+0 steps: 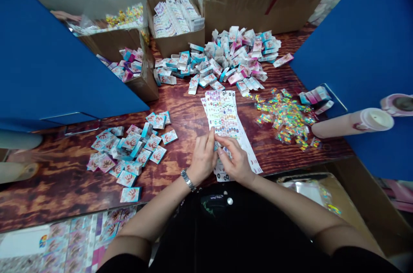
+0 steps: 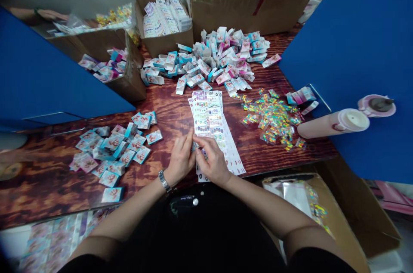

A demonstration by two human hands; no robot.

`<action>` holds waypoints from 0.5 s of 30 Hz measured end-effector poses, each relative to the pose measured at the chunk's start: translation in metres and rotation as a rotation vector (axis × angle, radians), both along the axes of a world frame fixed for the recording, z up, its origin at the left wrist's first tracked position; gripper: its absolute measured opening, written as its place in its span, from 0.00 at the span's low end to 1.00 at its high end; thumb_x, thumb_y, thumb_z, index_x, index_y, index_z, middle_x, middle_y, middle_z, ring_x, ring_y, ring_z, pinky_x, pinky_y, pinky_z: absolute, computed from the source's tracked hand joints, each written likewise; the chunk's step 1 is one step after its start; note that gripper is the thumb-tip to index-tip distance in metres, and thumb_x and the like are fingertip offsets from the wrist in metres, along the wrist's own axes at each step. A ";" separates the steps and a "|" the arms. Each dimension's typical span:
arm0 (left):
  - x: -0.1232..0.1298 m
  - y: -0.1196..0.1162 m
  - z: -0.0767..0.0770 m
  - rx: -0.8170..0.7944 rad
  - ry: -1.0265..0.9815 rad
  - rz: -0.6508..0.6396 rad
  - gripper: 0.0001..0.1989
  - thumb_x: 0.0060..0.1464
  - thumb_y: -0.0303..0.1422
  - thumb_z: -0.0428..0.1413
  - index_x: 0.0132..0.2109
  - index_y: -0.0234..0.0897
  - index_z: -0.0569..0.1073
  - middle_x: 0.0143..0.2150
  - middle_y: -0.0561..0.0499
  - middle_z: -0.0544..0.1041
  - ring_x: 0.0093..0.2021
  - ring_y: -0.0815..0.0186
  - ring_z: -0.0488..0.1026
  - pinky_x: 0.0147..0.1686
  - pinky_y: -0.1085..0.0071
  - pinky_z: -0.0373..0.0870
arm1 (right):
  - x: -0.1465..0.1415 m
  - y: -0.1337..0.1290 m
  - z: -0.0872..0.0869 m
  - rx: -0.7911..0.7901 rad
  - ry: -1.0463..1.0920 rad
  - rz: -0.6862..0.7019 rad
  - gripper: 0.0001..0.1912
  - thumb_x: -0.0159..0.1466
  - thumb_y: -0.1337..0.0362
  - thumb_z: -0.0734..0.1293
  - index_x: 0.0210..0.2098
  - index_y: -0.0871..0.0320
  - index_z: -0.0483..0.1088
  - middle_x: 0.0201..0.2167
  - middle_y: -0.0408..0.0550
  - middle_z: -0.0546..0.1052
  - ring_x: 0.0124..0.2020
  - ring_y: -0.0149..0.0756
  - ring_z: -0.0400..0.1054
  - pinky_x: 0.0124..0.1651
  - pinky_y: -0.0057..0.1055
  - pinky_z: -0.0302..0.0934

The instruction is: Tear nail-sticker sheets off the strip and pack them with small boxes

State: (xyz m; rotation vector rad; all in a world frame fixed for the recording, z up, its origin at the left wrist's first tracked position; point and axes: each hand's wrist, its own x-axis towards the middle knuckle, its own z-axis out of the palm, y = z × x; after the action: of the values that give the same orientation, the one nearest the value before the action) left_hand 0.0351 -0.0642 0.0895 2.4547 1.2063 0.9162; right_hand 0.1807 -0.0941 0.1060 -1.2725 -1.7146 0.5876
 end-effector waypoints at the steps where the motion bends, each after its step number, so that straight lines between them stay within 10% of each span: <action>1: -0.008 0.002 0.000 -0.003 0.038 -0.010 0.36 0.62 0.29 0.48 0.71 0.33 0.40 0.50 0.39 0.69 0.47 0.57 0.66 0.47 0.61 0.67 | 0.007 0.007 -0.001 -0.014 -0.029 0.071 0.19 0.68 0.67 0.60 0.58 0.53 0.64 0.51 0.52 0.74 0.53 0.38 0.68 0.55 0.39 0.66; 10: -0.122 0.045 0.022 0.023 0.521 0.422 0.34 0.60 0.41 0.52 0.67 0.27 0.56 0.62 0.29 0.61 0.61 0.39 0.57 0.56 0.45 0.59 | 0.111 0.098 -0.043 -0.108 -0.826 0.293 0.35 0.65 0.51 0.64 0.67 0.54 0.52 0.68 0.53 0.54 0.69 0.55 0.46 0.65 0.62 0.44; 15: -0.106 0.038 0.013 -0.047 0.222 0.287 0.28 0.59 0.41 0.54 0.62 0.31 0.64 0.63 0.34 0.63 0.65 0.46 0.56 0.63 0.48 0.55 | 0.115 0.097 -0.059 -0.163 -0.863 0.311 0.33 0.65 0.49 0.63 0.65 0.53 0.55 0.67 0.52 0.58 0.68 0.52 0.49 0.64 0.60 0.46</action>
State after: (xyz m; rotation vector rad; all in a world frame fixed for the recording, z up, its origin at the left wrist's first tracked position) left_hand -0.0707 -0.0266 0.1025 2.4365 1.6691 0.6837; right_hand 0.2958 0.0026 0.0474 -1.5038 -2.6520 0.3678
